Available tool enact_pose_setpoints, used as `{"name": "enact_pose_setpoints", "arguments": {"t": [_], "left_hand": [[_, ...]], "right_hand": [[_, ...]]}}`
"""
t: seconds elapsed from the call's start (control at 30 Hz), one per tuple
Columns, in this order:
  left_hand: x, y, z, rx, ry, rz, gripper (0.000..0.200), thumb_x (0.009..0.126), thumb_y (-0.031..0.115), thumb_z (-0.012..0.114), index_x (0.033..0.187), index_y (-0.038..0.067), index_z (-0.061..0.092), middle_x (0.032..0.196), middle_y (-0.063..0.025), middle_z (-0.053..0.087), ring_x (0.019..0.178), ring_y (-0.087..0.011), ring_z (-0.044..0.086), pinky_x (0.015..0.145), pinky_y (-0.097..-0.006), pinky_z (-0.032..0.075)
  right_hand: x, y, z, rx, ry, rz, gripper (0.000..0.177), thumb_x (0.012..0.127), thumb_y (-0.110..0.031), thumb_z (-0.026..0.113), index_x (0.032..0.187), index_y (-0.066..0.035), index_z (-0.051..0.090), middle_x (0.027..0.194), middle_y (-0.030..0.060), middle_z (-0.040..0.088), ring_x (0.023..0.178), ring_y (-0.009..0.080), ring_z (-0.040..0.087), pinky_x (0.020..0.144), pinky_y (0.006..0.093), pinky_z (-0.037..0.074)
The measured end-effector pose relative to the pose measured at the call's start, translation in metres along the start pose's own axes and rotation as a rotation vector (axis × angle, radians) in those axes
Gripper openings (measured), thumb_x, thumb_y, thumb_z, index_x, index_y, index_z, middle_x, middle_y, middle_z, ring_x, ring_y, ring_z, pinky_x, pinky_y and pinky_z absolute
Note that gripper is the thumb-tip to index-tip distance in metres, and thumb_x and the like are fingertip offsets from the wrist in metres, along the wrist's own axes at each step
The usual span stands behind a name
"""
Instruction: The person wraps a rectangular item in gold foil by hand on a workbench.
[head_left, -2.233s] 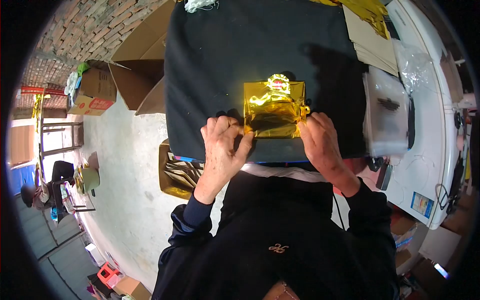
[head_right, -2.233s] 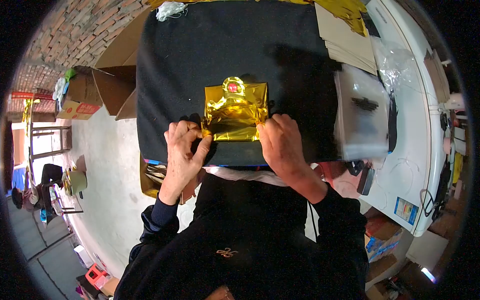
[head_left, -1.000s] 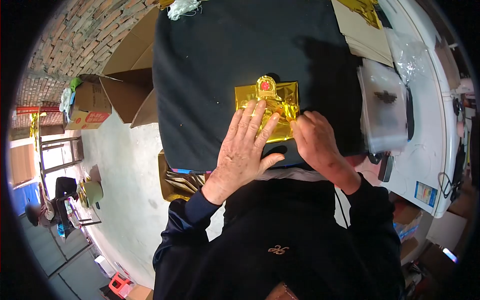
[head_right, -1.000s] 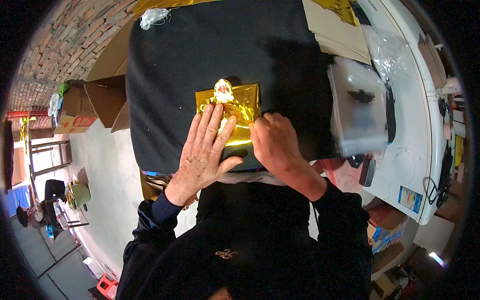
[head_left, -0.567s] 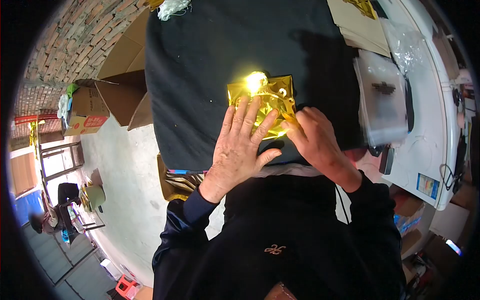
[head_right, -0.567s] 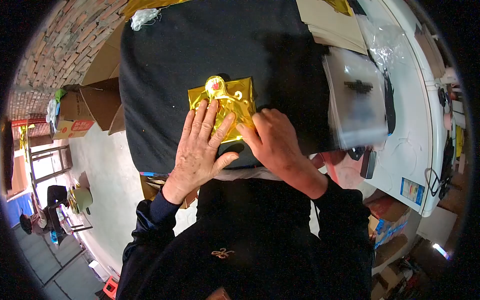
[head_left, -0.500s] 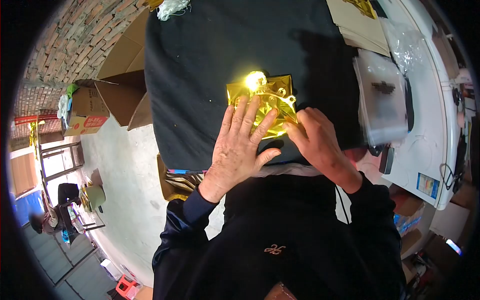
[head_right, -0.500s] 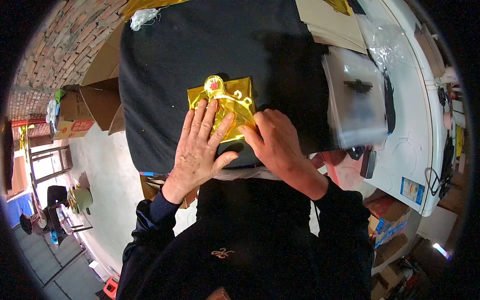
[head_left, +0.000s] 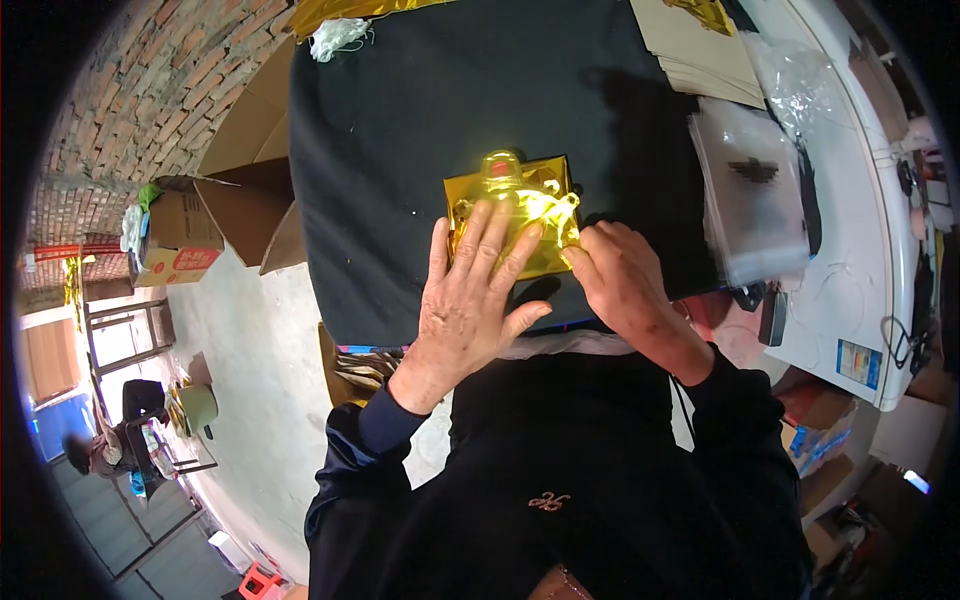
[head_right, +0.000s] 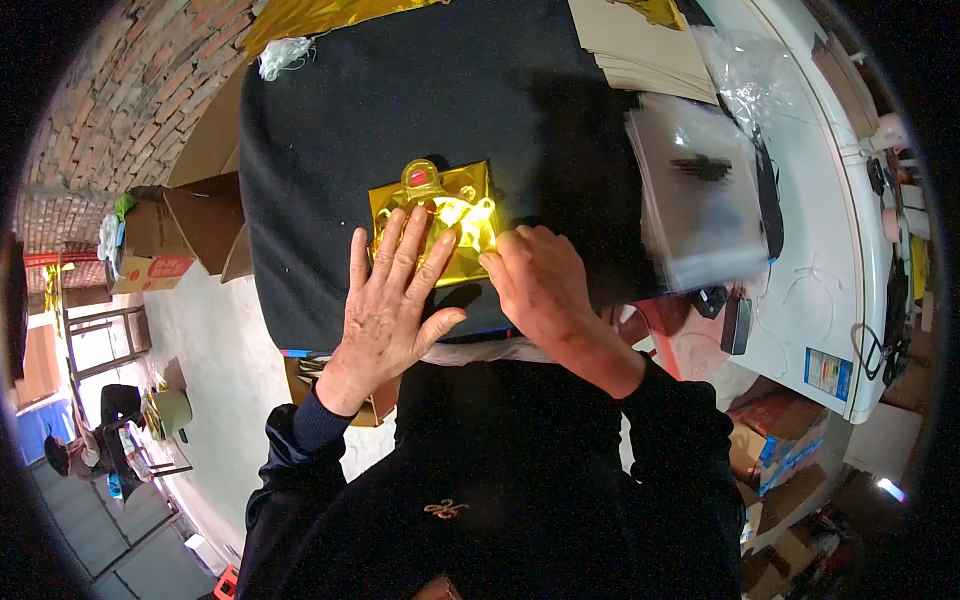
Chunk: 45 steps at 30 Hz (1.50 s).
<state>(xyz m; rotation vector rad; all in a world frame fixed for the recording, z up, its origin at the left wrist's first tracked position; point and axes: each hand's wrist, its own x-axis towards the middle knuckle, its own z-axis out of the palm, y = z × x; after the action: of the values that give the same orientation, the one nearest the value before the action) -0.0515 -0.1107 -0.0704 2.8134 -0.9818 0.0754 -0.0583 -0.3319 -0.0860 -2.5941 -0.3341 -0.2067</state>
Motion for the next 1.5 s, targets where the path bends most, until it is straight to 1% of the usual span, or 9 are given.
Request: {"name": "enact_pose_setpoints", "arguments": {"t": [0.53, 0.63, 0.73, 0.83, 0.93, 0.97, 1.1, 1.3, 1.5], "left_hand": [[0.018, -0.017, 0.015, -0.106, 0.012, 0.093, 0.078, 0.099, 0.071, 0.034, 0.158, 0.02, 0.04, 0.164, -0.018, 0.033, 0.154, -0.0343, 0.029, 0.127, -0.0509, 0.02], [0.019, -0.017, 0.015, -0.087, 0.006, 0.1, 0.078, 0.1, 0.071, 0.033, 0.159, 0.02, 0.04, 0.164, -0.0184, 0.033, 0.154, -0.0342, 0.028, 0.127, -0.0509, 0.02], [0.019, -0.016, 0.014, -0.078, -0.001, 0.104, 0.078, 0.1, 0.07, 0.033, 0.159, 0.02, 0.04, 0.164, -0.0184, 0.033, 0.154, -0.0341, 0.027, 0.127, -0.0511, 0.019], [0.02, -0.017, 0.012, -0.093, 0.007, 0.113, 0.072, 0.1, 0.062, 0.042, 0.157, 0.018, 0.042, 0.164, -0.0181, 0.033, 0.154, -0.0339, 0.027, 0.127, -0.0513, 0.019], [0.019, -0.018, 0.012, -0.125, 0.027, 0.116, 0.066, 0.098, 0.044, 0.055, 0.156, 0.016, 0.043, 0.162, -0.0171, 0.034, 0.153, -0.0331, 0.028, 0.127, -0.051, 0.019], [0.019, -0.018, 0.013, -0.128, 0.019, 0.112, 0.065, 0.097, 0.04, 0.056, 0.156, 0.015, 0.043, 0.163, -0.017, 0.034, 0.154, -0.0327, 0.028, 0.127, -0.0504, 0.019], [0.019, -0.018, 0.013, -0.131, 0.014, 0.103, 0.067, 0.093, 0.029, 0.057, 0.156, 0.009, 0.043, 0.163, -0.0164, 0.035, 0.154, -0.0322, 0.028, 0.128, -0.0484, 0.018], [0.02, -0.015, 0.015, -0.171, 0.049, 0.056, 0.069, 0.092, 0.03, 0.057, 0.153, 0.002, 0.043, 0.163, -0.0191, 0.035, 0.154, -0.0338, 0.028, 0.128, -0.0485, 0.018], [0.018, -0.013, 0.015, -0.084, 0.075, 0.03, 0.069, 0.094, 0.034, 0.057, 0.154, 0.002, 0.042, 0.162, -0.0224, 0.034, 0.153, -0.0421, 0.026, 0.126, -0.0562, 0.018]], "right_hand": [[0.004, -0.004, -0.005, -0.044, -0.048, -0.004, 0.022, 0.094, -0.02, 0.065, 0.079, -0.005, 0.058, 0.076, 0.0117, 0.061, 0.077, 0.0312, 0.063, 0.07, 0.045, 0.049], [0.004, -0.003, -0.005, -0.069, -0.053, -0.012, 0.017, 0.093, -0.016, 0.066, 0.082, -0.006, 0.058, 0.083, 0.0124, 0.061, 0.074, 0.0305, 0.062, 0.069, 0.0441, 0.048], [0.005, -0.006, -0.005, 0.018, 0.029, 0.126, 0.01, 0.091, -0.013, 0.067, 0.09, -0.006, 0.059, 0.093, 0.0144, 0.059, 0.08, 0.0314, 0.06, 0.073, 0.0493, 0.047], [-0.001, -0.01, -0.004, -0.085, 0.207, -0.132, 0.029, 0.088, -0.017, 0.073, 0.111, -0.003, 0.064, 0.113, 0.0169, 0.06, 0.106, 0.0323, 0.061, 0.093, 0.0534, 0.046], [0.002, -0.03, -0.003, -0.12, 0.127, -0.301, 0.062, 0.085, -0.035, 0.077, 0.132, 0.001, 0.061, 0.138, 0.0175, 0.058, 0.138, 0.0306, 0.048, 0.116, 0.0576, 0.03], [-0.002, -0.027, 0.002, -0.166, 0.019, -0.314, 0.09, 0.081, -0.057, 0.073, 0.146, 0.003, 0.052, 0.156, 0.016, 0.046, 0.152, 0.0281, 0.033, 0.127, 0.0571, 0.011], [-0.007, -0.018, 0.011, -0.115, -0.121, -0.24, 0.104, 0.081, -0.075, 0.059, 0.149, 0.004, 0.048, 0.159, 0.0185, 0.041, 0.155, 0.0282, 0.027, 0.127, 0.061, 0.002], [-0.008, -0.021, 0.01, -0.11, -0.133, -0.187, 0.107, 0.083, -0.07, 0.06, 0.151, 0.01, 0.04, 0.159, 0.0238, 0.039, 0.155, 0.0335, 0.026, 0.126, 0.0611, 0.004], [-0.007, -0.021, 0.01, -0.1, -0.137, -0.202, 0.108, 0.081, -0.065, 0.066, 0.151, 0.012, 0.038, 0.159, 0.0258, 0.037, 0.155, 0.0366, 0.025, 0.125, 0.0623, 0.006]]}}
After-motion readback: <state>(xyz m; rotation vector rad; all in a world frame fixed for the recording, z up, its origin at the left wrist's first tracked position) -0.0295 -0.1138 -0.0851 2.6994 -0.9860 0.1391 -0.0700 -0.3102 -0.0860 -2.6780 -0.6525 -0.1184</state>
